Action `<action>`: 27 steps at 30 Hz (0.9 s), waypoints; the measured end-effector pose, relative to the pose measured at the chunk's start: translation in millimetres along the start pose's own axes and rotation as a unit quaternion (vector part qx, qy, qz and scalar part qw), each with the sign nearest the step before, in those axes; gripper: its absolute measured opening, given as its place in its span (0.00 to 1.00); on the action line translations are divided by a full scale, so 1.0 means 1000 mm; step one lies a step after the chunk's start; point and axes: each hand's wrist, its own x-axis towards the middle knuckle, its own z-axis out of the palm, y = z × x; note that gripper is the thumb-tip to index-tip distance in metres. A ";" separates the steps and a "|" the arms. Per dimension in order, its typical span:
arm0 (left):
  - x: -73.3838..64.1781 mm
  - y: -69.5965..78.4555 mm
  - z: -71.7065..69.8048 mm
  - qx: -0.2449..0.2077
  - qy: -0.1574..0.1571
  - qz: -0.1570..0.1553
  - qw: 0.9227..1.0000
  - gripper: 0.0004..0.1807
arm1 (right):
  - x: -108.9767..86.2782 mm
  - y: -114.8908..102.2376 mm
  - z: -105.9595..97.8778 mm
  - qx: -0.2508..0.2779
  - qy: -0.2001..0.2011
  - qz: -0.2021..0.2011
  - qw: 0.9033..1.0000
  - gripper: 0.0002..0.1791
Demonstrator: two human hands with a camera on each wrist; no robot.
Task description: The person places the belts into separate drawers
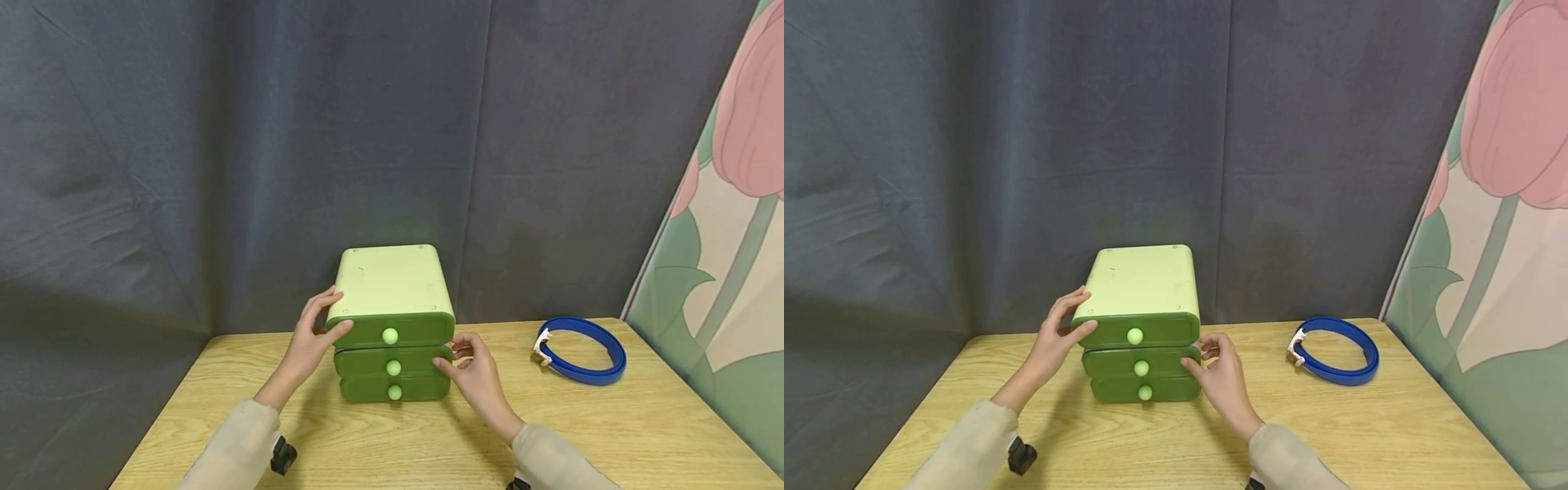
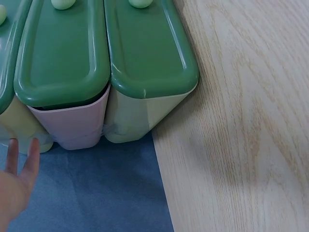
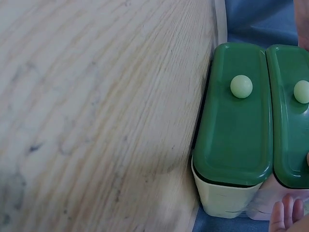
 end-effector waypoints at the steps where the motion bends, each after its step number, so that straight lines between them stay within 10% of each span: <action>1: 0.000 0.000 0.000 0.000 0.000 0.000 1.000 0.28 | 0.000 0.000 0.000 0.001 0.000 0.001 1.000 0.22; 27: 0.000 -0.040 0.005 -0.007 0.015 0.002 1.000 0.35 | -0.040 -0.009 0.003 0.090 -0.014 0.050 0.995 0.21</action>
